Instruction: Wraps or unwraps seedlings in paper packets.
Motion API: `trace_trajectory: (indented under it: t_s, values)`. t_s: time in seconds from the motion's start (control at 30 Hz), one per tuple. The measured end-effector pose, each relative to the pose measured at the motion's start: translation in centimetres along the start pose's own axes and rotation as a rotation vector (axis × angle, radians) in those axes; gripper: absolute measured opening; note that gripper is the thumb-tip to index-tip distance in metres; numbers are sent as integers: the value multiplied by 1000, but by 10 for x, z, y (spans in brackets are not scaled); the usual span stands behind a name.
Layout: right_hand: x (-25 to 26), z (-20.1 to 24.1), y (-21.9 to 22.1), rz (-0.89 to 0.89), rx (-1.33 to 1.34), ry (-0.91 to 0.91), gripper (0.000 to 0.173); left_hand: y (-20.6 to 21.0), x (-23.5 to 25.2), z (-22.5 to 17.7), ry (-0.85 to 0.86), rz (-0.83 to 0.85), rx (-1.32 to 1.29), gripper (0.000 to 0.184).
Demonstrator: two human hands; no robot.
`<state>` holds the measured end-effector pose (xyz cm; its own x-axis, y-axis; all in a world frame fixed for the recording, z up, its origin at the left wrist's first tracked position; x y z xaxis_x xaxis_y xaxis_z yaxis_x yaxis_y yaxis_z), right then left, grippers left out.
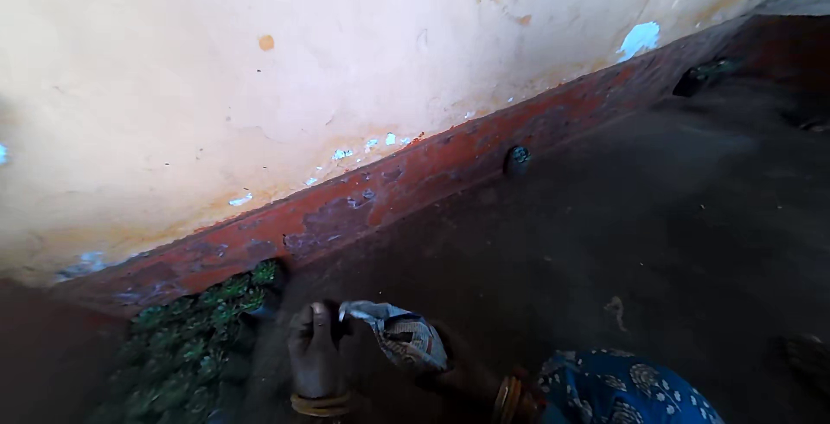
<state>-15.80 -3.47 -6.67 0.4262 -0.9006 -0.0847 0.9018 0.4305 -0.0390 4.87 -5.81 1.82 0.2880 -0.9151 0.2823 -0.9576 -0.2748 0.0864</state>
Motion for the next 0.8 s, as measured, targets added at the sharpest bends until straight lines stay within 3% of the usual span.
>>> trace_trajectory:
  t_s: [0.03,0.1,0.13,0.23,0.3,0.43,0.5,0.57,0.63,0.8]
  values:
    - [-1,-3,-1,0,49,27,79,-3,2,0,35,112,24,23]
    - [-3,-6,-3,7,78,60,81,-2,5,0,205,353,302,72]
    - [-3,-5,-3,10,52,63,81,2,3,2,290,460,478,75]
    - [-1,-7,-4,17,-100,48,78,11,-4,8,396,624,720,33]
    - [-2,-11,-3,4,-139,59,79,2,-3,8,325,535,622,15]
    - [2,1,-3,-7,-201,8,83,-10,5,-7,103,133,332,3]
    - [1,7,-2,-13,-229,7,80,-18,10,-6,22,-78,227,5]
    - [-2,6,-4,-24,-260,91,78,-34,18,-6,33,-158,235,6]
    - [-4,-2,-8,-56,-257,170,79,-35,17,-10,190,-3,377,13]
    - [1,-9,-13,-152,-278,107,84,21,-12,-6,512,635,950,21]
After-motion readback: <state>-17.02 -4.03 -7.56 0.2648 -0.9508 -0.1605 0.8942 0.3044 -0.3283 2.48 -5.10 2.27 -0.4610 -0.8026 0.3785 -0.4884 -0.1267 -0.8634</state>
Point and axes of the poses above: each hand's wrist, its own x-axis towards the middle knuckle, its own y-axis out of the palm, z = x × y, the point moved 4 cm from there along x, towards the middle knuckle, and after that the axes turned 5 degrees about z, right-handed, at the moved point
